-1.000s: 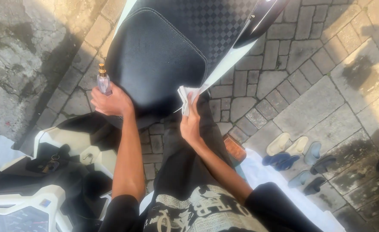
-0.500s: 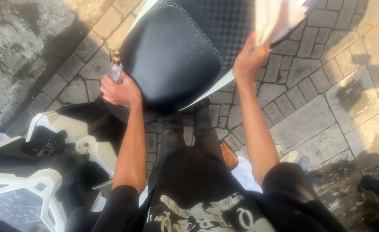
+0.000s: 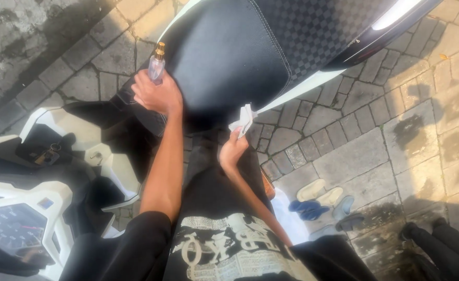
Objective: The person cleans the seat of a white motorcycle using a spray bottle and a white cloth. They repeatedly spray the cleaning solution onto the black seat and wipe it down thoroughly, covering the entire surface area.
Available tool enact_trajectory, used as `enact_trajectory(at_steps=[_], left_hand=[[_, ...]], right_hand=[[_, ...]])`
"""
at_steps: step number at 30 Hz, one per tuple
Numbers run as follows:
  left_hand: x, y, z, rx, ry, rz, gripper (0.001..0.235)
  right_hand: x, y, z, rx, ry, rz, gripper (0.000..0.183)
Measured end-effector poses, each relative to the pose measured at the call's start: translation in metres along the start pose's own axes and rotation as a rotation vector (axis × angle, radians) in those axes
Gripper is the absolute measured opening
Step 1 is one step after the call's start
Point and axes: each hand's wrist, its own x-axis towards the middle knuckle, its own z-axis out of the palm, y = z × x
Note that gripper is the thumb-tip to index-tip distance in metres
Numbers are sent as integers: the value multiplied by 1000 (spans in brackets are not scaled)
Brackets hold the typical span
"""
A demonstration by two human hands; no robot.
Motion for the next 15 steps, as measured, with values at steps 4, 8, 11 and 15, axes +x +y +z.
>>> enact_trajectory(at_steps=[4,8,11,15], left_hand=[[3,-1,-1,-31,1,-11,26],[-4,-9,-1,-68,-21,-67,27],[5,-5,-11,-114,-26,-91,28],[9,-3,-20,-167,-64,-96,27]], right_hand=[[31,29,-19,305,-88,316,53],[45,1,-62,278,-195,456,56],[49,-100,-69,230,-127,219,62],[151,-131,-89,-32,103,-698,63]])
